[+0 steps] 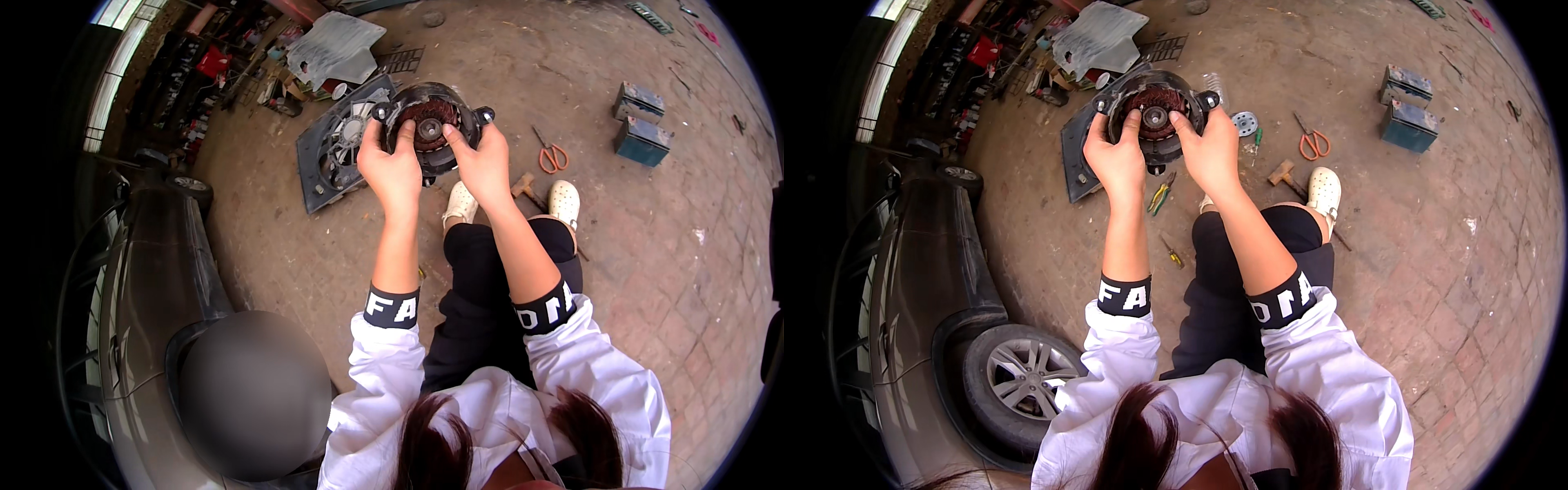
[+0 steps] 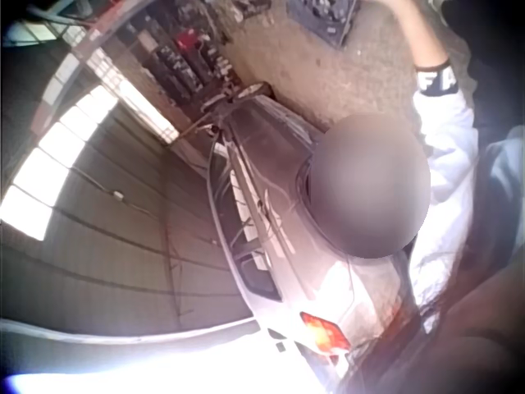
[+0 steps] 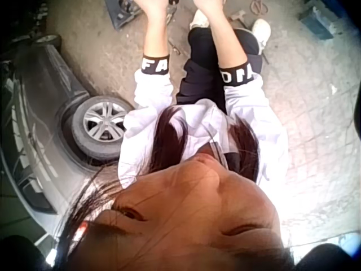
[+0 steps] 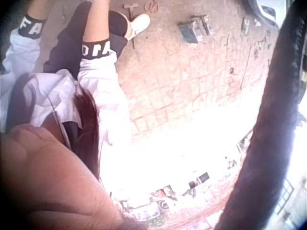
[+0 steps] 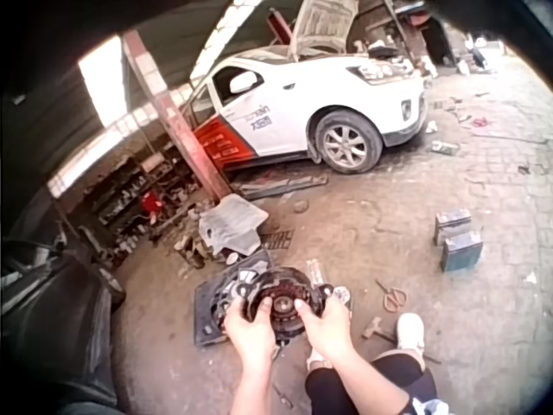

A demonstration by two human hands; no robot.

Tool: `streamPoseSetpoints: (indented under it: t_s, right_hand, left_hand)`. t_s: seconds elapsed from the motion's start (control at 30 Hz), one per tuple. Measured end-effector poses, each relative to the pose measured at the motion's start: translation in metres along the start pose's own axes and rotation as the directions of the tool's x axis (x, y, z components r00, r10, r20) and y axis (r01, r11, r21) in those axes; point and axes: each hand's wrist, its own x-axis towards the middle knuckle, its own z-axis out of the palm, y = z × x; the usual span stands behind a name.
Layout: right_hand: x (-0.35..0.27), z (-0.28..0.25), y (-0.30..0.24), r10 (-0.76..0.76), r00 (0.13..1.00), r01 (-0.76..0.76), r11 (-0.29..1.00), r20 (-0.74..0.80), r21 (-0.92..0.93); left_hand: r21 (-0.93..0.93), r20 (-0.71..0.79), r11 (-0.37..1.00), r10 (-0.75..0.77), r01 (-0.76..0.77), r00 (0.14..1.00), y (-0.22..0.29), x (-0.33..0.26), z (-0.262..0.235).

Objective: The person disassembles a car motor by hand and with tools, removing the outer casing and internal components. They use a hammer to strike the motor casing and a screwdriver to pry parts apart, then inspect the separated rotor and stator.

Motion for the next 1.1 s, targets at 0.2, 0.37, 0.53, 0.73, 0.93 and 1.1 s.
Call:
streamPoseSetpoints:
  t_s: [0.2, 0.37, 0.53, 0.73, 0.93, 1.1]
  right_hand:
    - [-0.006, 0.004, -0.005, 0.058, 0.995, -0.064, 0.996, -0.081, -0.069]
    - [-0.003, 0.003, 0.001, 0.048, 0.999, -0.049, 0.996, 0.015, 0.068]
    - [-0.001, 0.007, 0.004, -0.016, 0.994, -0.012, 0.967, 0.109, 0.256]
    - [-0.002, 0.003, -0.006, 0.023, 0.992, -0.061, 0.949, 0.125, 0.310]
    - [0.002, 0.000, -0.006, 0.026, 0.994, -0.061, 0.938, 0.106, 0.342]
    - [-0.004, -0.001, -0.015, 0.006, 0.998, -0.022, 0.964, 0.062, 0.266]
  left_hand:
    - [0.072, -0.034, 0.997, 0.025, -0.022, 0.999, 0.008, -0.002, 0.007]
    - [0.130, -0.040, 0.987, 0.095, -0.090, 0.995, 0.001, 0.002, 0.008]
    - [0.146, -0.030, 0.983, 0.120, -0.114, 0.992, 0.005, 0.008, 0.007]
    - [0.158, 0.002, 0.978, 0.138, -0.137, 0.990, 0.017, 0.008, 0.004]
    - [0.167, -0.019, 0.969, 0.185, -0.179, 0.983, 0.020, 0.003, 0.009]
    - [0.084, -0.039, 0.973, 0.217, -0.213, 0.975, 0.018, 0.002, 0.006]
